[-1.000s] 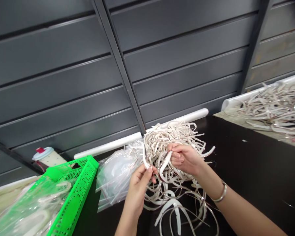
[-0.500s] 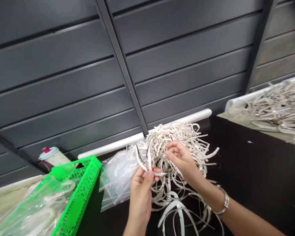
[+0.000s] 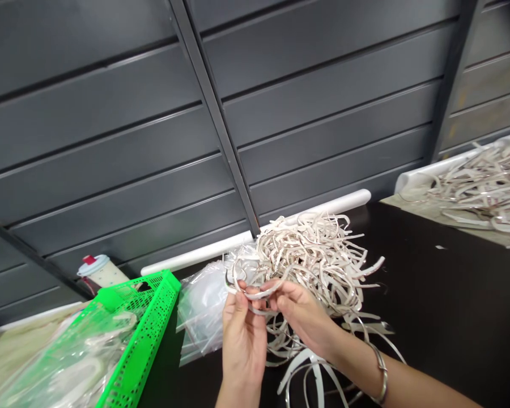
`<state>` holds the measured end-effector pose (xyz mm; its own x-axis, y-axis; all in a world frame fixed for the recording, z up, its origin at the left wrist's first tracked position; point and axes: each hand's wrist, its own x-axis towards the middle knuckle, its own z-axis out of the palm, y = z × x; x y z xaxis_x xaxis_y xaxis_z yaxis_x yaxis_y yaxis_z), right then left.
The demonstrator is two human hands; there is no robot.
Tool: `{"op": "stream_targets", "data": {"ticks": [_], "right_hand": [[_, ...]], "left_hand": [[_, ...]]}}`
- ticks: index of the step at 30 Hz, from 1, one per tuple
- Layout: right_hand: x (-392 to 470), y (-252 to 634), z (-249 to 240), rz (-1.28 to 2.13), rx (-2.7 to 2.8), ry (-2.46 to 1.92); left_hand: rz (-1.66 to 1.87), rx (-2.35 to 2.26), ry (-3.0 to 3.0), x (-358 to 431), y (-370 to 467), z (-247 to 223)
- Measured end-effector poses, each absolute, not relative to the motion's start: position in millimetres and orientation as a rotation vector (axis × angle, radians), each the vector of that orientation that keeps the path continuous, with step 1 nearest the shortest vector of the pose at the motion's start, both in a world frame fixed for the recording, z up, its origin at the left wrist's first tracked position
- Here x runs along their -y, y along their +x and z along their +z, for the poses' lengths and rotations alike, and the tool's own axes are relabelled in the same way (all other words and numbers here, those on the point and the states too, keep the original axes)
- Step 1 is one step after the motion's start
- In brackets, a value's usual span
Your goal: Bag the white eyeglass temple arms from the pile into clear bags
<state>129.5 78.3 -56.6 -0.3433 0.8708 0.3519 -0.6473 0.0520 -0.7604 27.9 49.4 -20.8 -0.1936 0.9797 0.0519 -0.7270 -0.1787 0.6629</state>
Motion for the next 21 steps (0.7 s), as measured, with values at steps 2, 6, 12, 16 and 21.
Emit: {"op": "stream_targets", "data": {"ticks": [2,6,12,16,21], "right_hand": [[-74,131,-52,1.577,1.052,-0.250],[-74,149,-40,1.387,1.100,-0.327],[-83,192,-17,1.071,1.378,-0.659],[-94,195,-16,1.499,1.561,-0.657],[-100,183,-25,1.517,1.459,-0.668]], "left_hand": [[1.647,-0.649,0.604,-48,30,-22],[1.608,-0.805,0.748,-47,31,-25],[1.651,-1.093,0.927,-48,24,-24],[1.439,-0.982,1.008,-47,24,-20],[1.256,-0.818,1.001,-46,24,-17]]}}
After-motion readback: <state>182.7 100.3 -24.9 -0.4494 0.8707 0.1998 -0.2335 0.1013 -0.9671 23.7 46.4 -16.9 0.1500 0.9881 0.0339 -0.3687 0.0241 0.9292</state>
